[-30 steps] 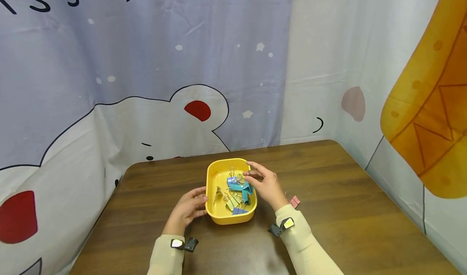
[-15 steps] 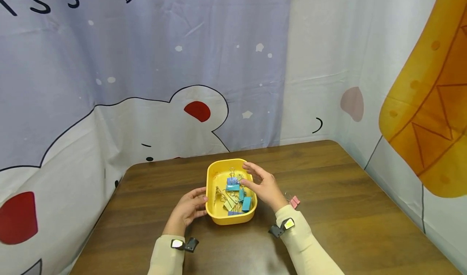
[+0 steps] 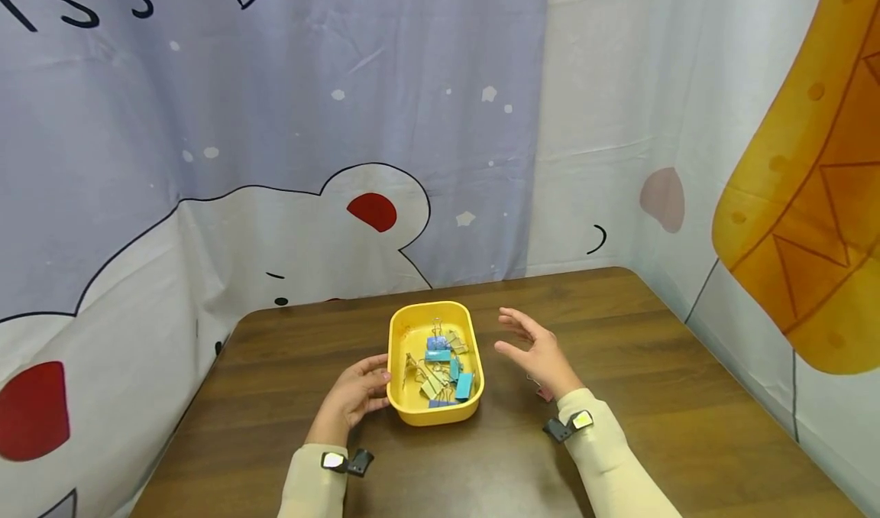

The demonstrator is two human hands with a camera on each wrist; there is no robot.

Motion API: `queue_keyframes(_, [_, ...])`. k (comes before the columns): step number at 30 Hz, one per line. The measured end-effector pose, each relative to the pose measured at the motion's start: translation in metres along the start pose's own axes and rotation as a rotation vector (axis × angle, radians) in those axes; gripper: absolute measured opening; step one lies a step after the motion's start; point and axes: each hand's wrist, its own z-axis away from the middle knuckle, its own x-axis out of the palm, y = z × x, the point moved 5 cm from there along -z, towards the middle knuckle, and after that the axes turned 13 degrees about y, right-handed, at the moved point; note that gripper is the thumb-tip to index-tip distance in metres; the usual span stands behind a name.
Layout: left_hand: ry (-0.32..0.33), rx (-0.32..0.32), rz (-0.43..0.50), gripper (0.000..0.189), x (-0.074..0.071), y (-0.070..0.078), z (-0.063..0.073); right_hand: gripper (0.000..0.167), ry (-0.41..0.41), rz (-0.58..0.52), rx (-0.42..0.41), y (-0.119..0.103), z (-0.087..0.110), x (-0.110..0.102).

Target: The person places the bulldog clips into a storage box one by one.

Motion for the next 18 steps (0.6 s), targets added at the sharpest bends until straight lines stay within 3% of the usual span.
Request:
queue_keyframes(8, [0.003,0.001,0.004,0.047,-0.001,-0.001,-0.001,0.061,-0.028,0.054,0.046,0.027,0.011,-0.027])
queue_keyframes(12, [0.003,0.001,0.002,0.047,-0.001,-0.001,-0.001,0.055,-0.060,0.020,0.053,0.020,0.019,-0.033])
queue_keyframes(18, [-0.005,-0.001,0.001,0.048,0.000,0.000,0.000,0.051,-0.086,-0.041,-0.027,0.013,0.025,-0.041])
